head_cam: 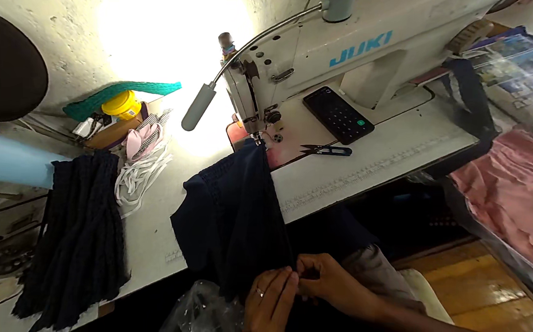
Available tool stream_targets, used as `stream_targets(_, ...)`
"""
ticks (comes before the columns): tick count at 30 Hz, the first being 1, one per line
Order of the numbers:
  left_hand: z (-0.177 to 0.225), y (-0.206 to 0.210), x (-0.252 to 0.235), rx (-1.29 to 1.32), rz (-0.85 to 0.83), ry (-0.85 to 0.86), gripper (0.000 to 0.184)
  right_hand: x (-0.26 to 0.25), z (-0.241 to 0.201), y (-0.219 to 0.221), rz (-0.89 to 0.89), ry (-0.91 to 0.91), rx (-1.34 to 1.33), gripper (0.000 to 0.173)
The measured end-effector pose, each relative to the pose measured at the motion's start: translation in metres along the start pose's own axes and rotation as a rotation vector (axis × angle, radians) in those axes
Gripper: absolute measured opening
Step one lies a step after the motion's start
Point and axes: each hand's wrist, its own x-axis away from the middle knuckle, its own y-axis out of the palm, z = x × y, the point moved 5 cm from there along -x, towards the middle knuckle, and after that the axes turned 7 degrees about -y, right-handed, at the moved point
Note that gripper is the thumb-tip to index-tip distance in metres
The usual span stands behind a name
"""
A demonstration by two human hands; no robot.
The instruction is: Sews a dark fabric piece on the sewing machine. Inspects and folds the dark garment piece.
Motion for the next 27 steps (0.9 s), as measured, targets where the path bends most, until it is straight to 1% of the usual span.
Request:
stream_targets(2,-0.004,-0.002,-0.003,0.025,0.018,-0.054,0.016,0.0,0.001,-0.002,-0.046,-0.067,0.016,0.01)
stream_targets(4,-0.009,-0.007,-0.006,0.066,0.032,-0.13,0.017,-0.004,0.005,-0.01,-0.028,-0.117,0.063,0.022)
stream_targets(6,-0.014,-0.014,-0.008,0.152,0.06,-0.194,0.011,-0.016,0.011,-0.022,0.071,-0.078,0.153,0.026)
stream_targets(7,-0.015,-0.017,-0.009,0.207,0.078,-0.235,0.008,-0.024,0.015,-0.027,0.098,-0.046,0.191,0.028)
stream_targets(8,-0.017,-0.021,-0.011,0.263,0.099,-0.28,0.007,-0.033,0.019,-0.03,0.105,-0.024,0.205,0.033)
stream_targets(10,-0.018,-0.033,-0.015,0.33,0.142,-0.345,0.007,-0.05,0.023,-0.025,0.077,-0.012,0.17,0.05)
stream_targets(11,-0.019,-0.04,-0.018,0.345,0.164,-0.357,0.007,-0.057,0.024,-0.019,0.047,-0.005,0.122,0.054)
stream_targets(12,-0.02,-0.047,-0.022,0.35,0.186,-0.359,0.008,-0.062,0.025,-0.013,0.013,0.0,0.065,0.055)
stream_targets(13,-0.021,-0.056,-0.026,0.346,0.214,-0.363,0.008,-0.066,0.025,-0.007,-0.016,0.001,0.018,0.05)
stream_targets(15,-0.026,-0.071,-0.032,0.32,0.281,-0.372,0.009,-0.067,0.021,0.001,-0.057,-0.023,-0.016,0.029)
stream_targets(16,-0.027,-0.077,-0.035,0.304,0.31,-0.37,0.008,-0.063,0.018,0.003,-0.075,-0.022,-0.014,0.023)
stream_targets(18,-0.024,-0.08,-0.038,0.271,0.315,-0.347,0.009,-0.047,0.008,0.001,-0.114,-0.005,0.037,0.022)
stream_targets(20,-0.014,-0.07,-0.037,0.257,0.245,-0.298,0.009,-0.025,0.0,-0.004,-0.118,-0.004,0.1,0.017)
stream_targets(22,-0.003,-0.05,-0.031,0.273,0.168,-0.265,0.009,-0.003,-0.002,-0.008,-0.087,-0.052,0.09,0.012)
stream_targets(25,0.007,-0.021,-0.017,0.251,0.096,-0.244,0.008,0.018,0.003,-0.012,0.027,-0.158,0.122,0.008)
stream_targets(27,0.008,-0.016,-0.012,0.226,0.099,-0.274,0.007,0.015,0.009,-0.019,0.143,-0.252,0.196,0.01)
